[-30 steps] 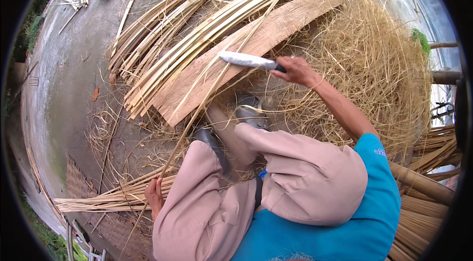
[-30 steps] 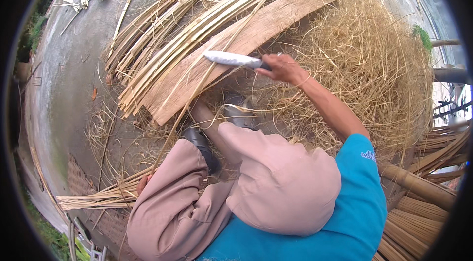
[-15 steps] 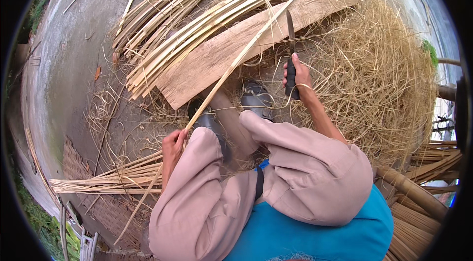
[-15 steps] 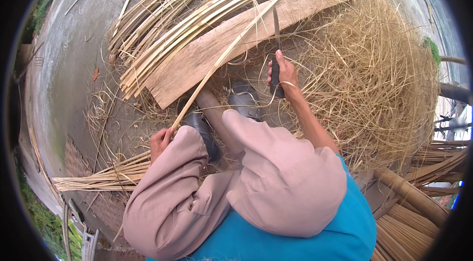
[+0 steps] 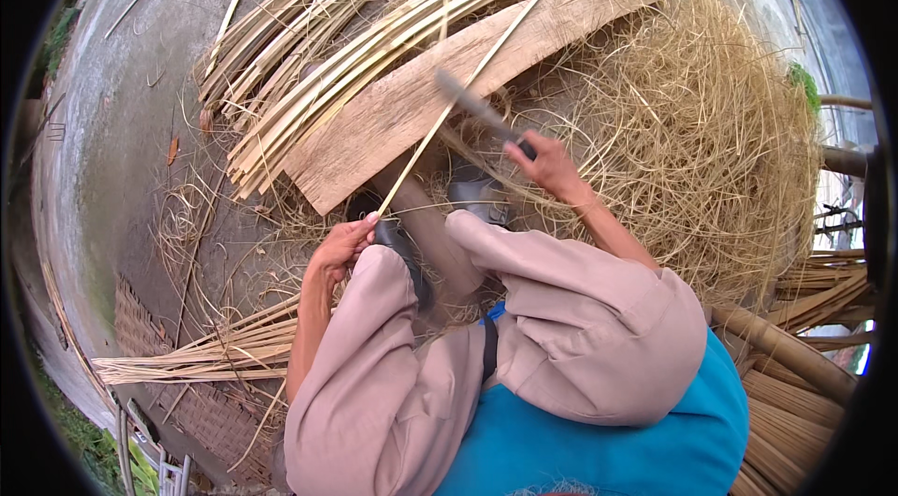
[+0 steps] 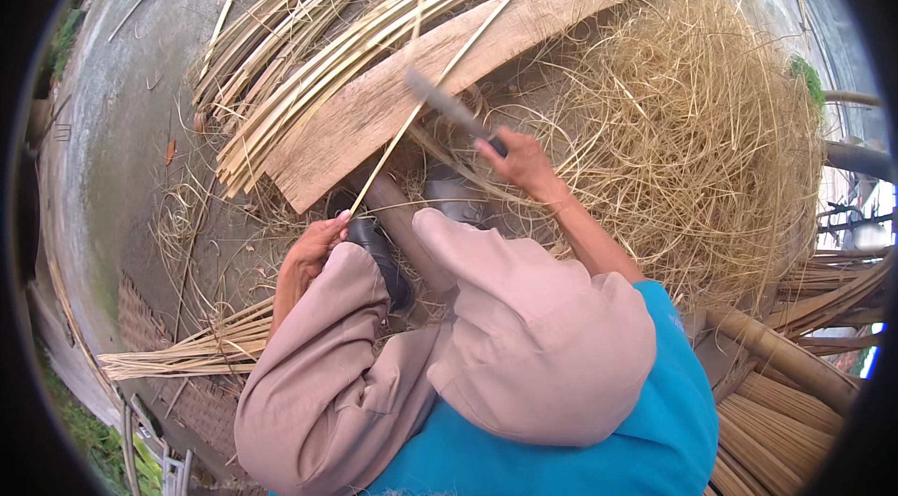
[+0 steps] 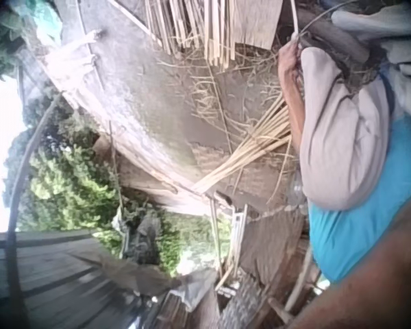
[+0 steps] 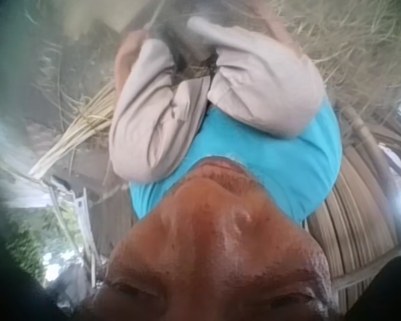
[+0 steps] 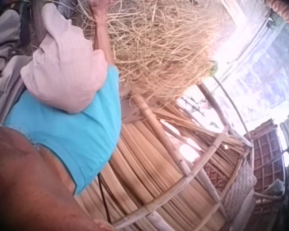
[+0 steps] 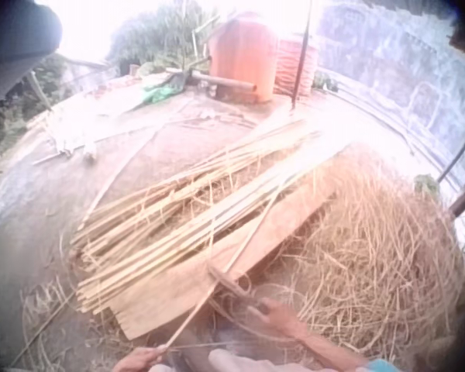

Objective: The person sits on the ground and uses a knife to split long bamboo stalks into thin strips. They hold the stalks against a wooden board and repeatedly strike them with the knife to separate the fibers, then gather the resulting strips.

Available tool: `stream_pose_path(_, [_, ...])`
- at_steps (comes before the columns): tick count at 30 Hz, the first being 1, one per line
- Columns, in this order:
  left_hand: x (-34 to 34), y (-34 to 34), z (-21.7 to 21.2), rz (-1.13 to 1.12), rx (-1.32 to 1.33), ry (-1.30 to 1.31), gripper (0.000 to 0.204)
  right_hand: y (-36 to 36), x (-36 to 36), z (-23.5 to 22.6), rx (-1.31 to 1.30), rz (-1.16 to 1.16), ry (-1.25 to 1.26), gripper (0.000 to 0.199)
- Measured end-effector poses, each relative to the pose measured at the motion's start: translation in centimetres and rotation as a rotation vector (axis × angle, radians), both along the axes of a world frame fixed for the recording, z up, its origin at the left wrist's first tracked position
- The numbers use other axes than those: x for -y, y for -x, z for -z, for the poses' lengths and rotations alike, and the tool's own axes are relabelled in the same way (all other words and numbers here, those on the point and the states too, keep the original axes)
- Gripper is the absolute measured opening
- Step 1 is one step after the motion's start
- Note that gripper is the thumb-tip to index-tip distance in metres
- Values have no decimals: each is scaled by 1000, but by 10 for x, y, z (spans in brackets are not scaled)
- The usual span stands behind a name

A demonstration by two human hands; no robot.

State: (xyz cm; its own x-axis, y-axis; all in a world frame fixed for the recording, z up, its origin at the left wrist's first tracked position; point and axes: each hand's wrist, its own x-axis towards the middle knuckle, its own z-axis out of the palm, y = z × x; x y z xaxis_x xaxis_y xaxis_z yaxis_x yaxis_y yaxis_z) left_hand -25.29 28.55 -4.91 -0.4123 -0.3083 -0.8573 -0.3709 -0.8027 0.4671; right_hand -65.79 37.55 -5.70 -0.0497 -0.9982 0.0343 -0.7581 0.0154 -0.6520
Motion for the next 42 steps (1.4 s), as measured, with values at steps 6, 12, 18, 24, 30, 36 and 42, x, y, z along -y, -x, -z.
stream_pose_path(6, [-15,-32,8,14,66,57,43,4,13,-14,-180,-240,-55,44])
stream_pose_path(12, [-52,-110,-7,13,183,43,43,51,60,-20,60,279,-383,45])
stream_pose_path(18, [-73,-179,-17,14,183,120,40,75,29,-1,-164,-100,-116,45])
stream_pose_path(24, [-79,-192,-14,8,216,141,38,70,55,-11,-8,102,-253,45])
stream_pose_path(30, [-95,-278,-35,-4,283,137,41,159,55,6,-16,505,-200,50])
stream_pose_path(36, [-105,-183,-49,82,449,582,40,72,60,-9,156,368,-310,48])
stream_pose_path(42, [-100,-124,-24,-15,488,748,34,-13,5,-4,-207,-315,-5,42])
